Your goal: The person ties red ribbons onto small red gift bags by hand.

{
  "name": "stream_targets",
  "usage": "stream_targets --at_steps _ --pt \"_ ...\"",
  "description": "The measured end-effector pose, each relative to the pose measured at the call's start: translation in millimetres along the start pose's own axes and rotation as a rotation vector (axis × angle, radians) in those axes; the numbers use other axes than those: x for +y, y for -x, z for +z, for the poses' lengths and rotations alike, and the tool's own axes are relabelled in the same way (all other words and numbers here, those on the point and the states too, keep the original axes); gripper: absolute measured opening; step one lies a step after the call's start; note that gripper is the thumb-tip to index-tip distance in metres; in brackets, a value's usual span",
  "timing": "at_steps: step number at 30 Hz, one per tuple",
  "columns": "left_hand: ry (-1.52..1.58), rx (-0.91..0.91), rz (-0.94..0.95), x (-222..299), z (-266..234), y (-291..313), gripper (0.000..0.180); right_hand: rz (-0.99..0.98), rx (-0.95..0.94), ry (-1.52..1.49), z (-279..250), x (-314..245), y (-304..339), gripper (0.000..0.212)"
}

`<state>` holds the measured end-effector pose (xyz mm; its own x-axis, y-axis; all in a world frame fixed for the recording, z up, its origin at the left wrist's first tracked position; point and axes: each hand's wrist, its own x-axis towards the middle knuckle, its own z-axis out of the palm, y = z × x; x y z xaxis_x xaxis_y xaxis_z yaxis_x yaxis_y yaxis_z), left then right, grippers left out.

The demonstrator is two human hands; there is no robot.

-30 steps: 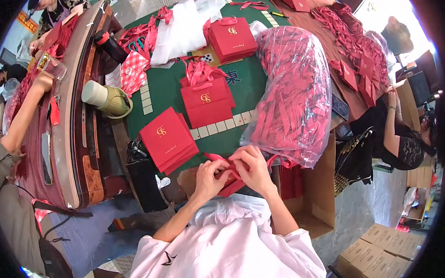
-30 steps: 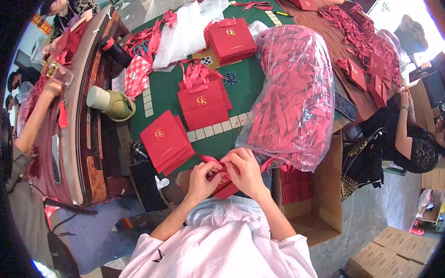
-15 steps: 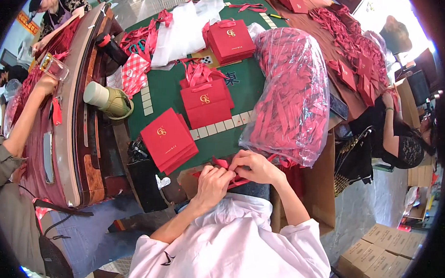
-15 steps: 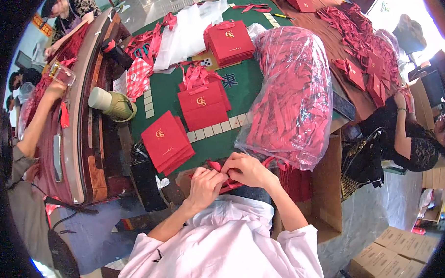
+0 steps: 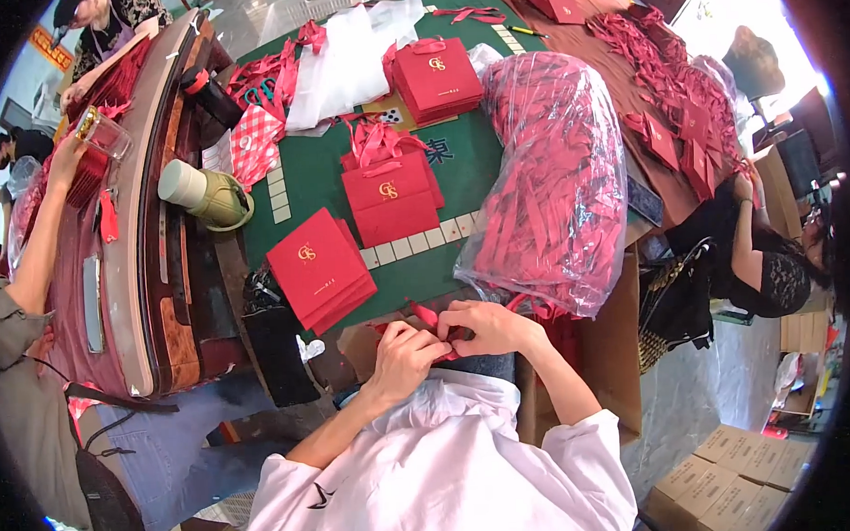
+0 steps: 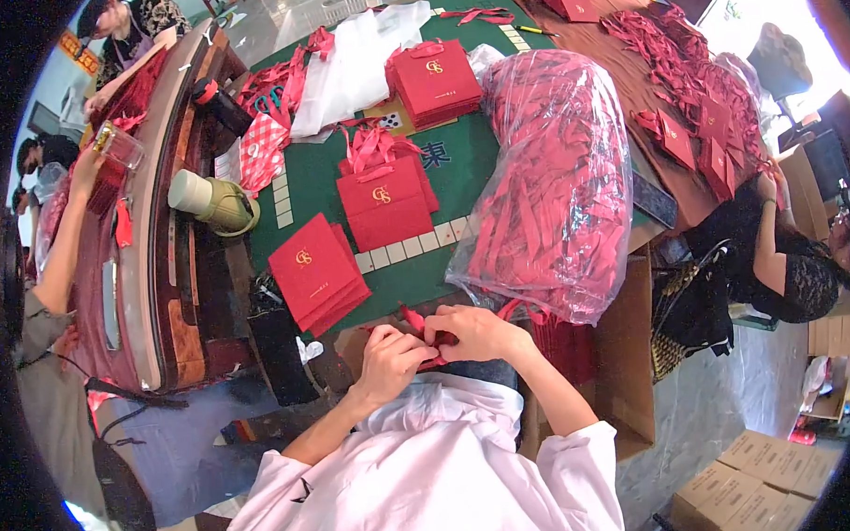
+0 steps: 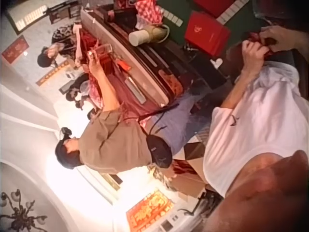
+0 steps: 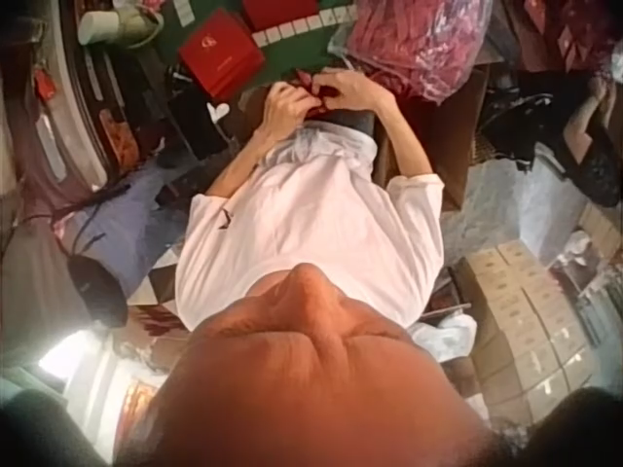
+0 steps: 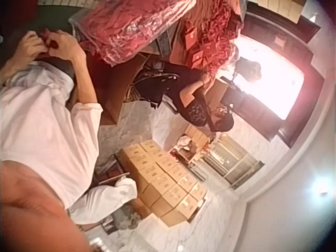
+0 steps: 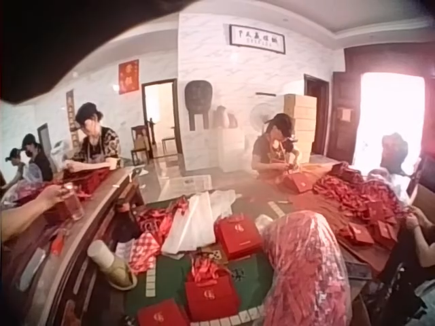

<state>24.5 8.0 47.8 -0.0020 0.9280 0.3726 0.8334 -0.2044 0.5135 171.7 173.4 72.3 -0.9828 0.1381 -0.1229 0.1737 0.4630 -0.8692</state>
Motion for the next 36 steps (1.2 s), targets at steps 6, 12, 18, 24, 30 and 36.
stream_targets --at_steps 6,12,18,24,30,36 --pt "0.026 0.013 0.050 -3 -2 4 0.016 -0.025 0.082 0.150 8 -6 2 0.016" --pt "0.032 -0.023 0.098 -4 -6 4 0.018 -0.075 0.144 0.352 18 -4 2 0.013" --pt "0.113 -0.104 0.108 -8 -6 4 0.014 -0.089 -0.079 0.018 3 10 3 0.011" --pt "0.270 -0.177 0.066 -8 -20 -6 0.013 -0.117 -0.104 -0.462 11 37 0 0.009" --pt "0.279 -0.104 -0.141 -2 -26 -15 0.006 -0.031 0.290 -0.318 19 34 -4 0.009" --pt "0.304 -0.113 -0.220 4 -23 -26 0.008 0.044 0.492 -0.183 13 20 4 0.013"
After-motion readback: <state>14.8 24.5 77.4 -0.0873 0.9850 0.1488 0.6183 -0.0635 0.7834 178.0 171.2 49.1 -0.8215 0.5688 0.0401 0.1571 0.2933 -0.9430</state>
